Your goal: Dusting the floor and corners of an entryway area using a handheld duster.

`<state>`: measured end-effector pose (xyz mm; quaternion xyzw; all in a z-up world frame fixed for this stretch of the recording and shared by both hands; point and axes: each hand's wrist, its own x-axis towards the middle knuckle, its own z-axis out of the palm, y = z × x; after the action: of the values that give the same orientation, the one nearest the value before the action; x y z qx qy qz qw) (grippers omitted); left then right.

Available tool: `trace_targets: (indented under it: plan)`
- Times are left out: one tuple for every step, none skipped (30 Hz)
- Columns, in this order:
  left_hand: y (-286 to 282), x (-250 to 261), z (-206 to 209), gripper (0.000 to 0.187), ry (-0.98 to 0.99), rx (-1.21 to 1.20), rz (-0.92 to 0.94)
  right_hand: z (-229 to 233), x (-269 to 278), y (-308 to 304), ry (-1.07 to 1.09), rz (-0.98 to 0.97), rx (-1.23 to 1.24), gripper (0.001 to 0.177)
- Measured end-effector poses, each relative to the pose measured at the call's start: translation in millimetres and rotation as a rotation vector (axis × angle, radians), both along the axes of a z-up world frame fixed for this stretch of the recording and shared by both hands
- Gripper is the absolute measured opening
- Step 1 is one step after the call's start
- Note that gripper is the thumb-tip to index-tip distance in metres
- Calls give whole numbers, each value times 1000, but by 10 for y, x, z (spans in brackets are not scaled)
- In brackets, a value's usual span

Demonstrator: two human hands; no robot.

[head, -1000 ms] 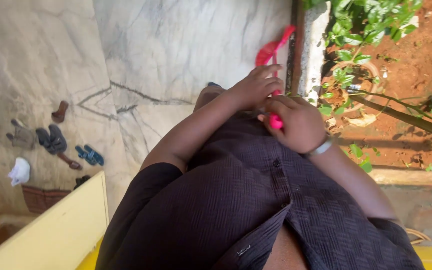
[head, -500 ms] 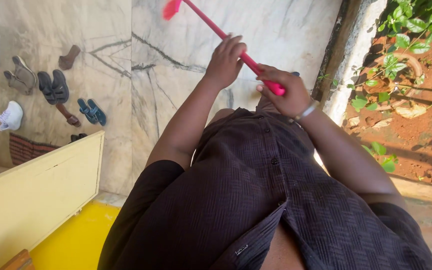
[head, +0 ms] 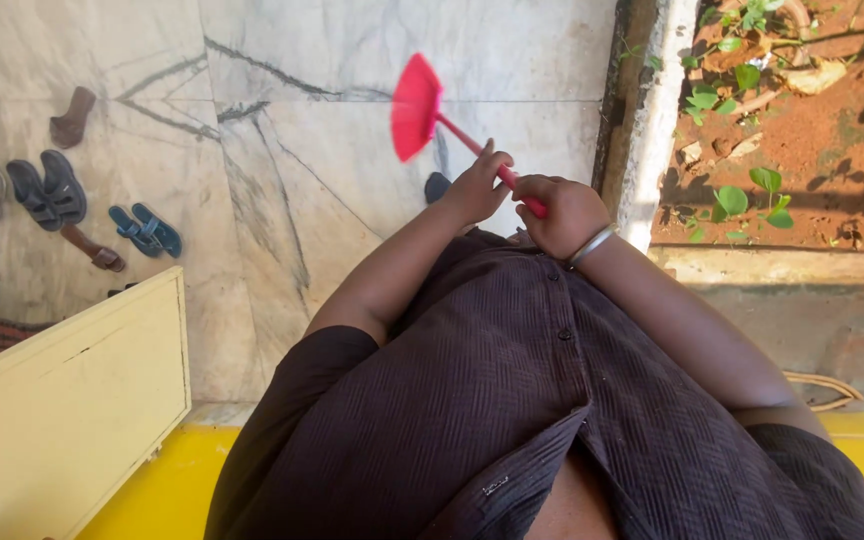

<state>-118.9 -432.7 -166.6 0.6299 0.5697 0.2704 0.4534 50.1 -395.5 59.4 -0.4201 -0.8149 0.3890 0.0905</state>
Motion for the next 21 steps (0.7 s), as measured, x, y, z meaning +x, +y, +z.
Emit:
trace_targets:
  plan:
    - [-6, 91, 49, 35, -4, 8, -3, 54, 71, -122, -4, -3, 8, 29]
    - [-15, 193, 102, 30, 12, 25, -162, 111, 153, -247, -98, 0, 34, 24]
    - [-31, 285, 164, 26, 33, 40, -323, 168, 231, -376, -190, 0, 57, 20]
    - [-48, 383, 332, 26, 33, 45, -329, 200, 322, -485, -190, -6, 62, 20]
    - [-95, 463, 495, 30, 12, 102, -393, 220, 402, -621, -158, 127, 140, 17]
    - [-143, 553, 661, 34, -10, 159, -458, 242, 489, -757, -127, 260, 219, 14]
    - [-285, 643, 895, 34, -2, 165, -456, 524, 572, -874, -122, 262, 227, 14]
    - [-430, 738, 1127, 29, -36, 242, -395, 805, 660, -995, -73, 220, 246, 13]
    - [-637, 847, 1351, 24, -73, 313, -330, 1084, 758, -1157, -25, 182, 257, 15]
    - [-883, 913, 1548, 24, -69, 312, -323, 1176, 881, -1329, -21, 189, 257, 15]
    - [-1123, 1003, 1752, 24, -18, 315, -288, 1282, 1018, -1492, 110, 227, 227, 15]
    - [-1358, 1092, 1956, 24, 32, 317, -253, 1386, 1153, -1650, 242, 264, 196, 17]
    - [-1594, 1128, 2079, 24, 32, 305, -241, 1370, 1252, -1816, 244, 274, 183, 17]
    - [-1829, 1160, 2205, 23, 89, 279, -183, 1356, 1344, -1983, 335, 300, 180, 20]
    - [-2003, 1145, 2332, 23, 153, 263, -131, 1332, 1400, -2113, 430, 322, 189, 23]
    - [-2181, 1119, 2184, 23, 159, 261, -124, 1125, 1456, -2225, 437, 330, 187, 23]
    - [-2363, 1104, 2039, 21, 250, 283, -70, 920, 1522, -2341, 484, 332, 183, 25]
    - [-2540, 1086, 1892, 22, 341, 305, -16, 714, 1583, -2450, 531, 334, 178, 27]
    - [-2674, 1051, 1794, 22, 342, 304, -23, 520, 1603, -2529, 533, 327, 177, 27]
    - [-2795, 1011, 1695, 21, 345, 167, 48, 325, 1619, -2596, 551, 320, 67, 25]
    - [-2885, 967, 1595, 20, 347, 33, 108, 131, 1635, -2656, 568, 303, -40, 24]
